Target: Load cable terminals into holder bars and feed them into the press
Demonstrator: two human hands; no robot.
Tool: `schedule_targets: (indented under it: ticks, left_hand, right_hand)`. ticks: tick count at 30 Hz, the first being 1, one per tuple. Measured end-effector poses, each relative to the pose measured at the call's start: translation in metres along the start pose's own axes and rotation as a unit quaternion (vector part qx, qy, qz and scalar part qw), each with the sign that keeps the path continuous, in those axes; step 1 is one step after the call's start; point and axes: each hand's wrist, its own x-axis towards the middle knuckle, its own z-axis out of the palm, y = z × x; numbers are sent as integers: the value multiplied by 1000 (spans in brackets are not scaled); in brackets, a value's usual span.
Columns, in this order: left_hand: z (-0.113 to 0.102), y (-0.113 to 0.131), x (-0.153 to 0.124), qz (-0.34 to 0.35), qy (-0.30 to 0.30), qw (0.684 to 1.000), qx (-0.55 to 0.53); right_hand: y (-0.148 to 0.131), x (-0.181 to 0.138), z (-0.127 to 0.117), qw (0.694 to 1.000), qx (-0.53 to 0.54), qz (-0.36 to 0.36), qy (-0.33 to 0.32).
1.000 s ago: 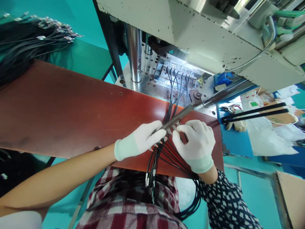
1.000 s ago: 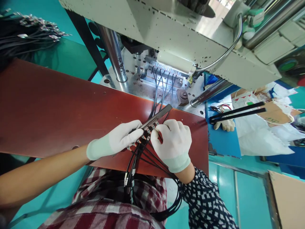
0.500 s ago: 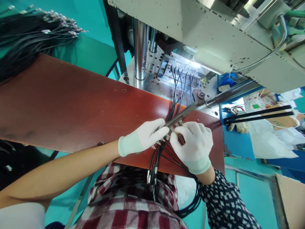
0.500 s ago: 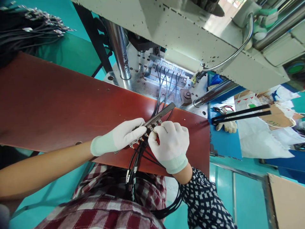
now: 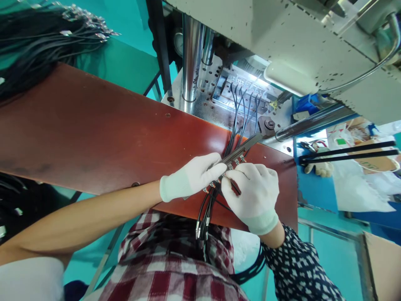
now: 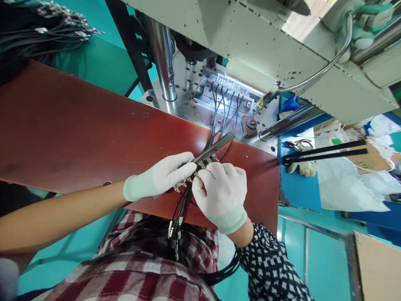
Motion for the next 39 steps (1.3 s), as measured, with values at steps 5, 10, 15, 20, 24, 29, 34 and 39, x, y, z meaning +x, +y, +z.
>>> schedule_targets:
  ticks: [5,10,15,20,24,29,34,39]
  left_hand:
    - [0,-1,0,1,-1,1000,-6]
    - [0,-2,0,17,-2,1000,-2]
    - [1,-3,-1,15,-2,1000,-13]
    - [1,-1,1,-3,5,1000,-27]
    - [0,0,2,-13,9,1000,-23]
    - [1,-2,1,-7,17,1000,-18]
    - [3,-4,1,7,27,999,-22]
    - [3,-1,2,-3,34,999,-21]
  right_hand:
    - [-6,-4,-9,1000,7,-12,-8]
    - [-11,3,-1,999,0,-20,-41]
    - [-11,1,-4,999,8,-21,-35]
    - [-17,-6,-8,999,14,-27,-38]
    - [-23,-3,0,999,6,-22,-47]
    - [-24,-3,2,999,4,-13,-36]
    - [-23,-10,-5,998,30,-36,-28]
    - [-32,-7,2,996,45,-51,-56]
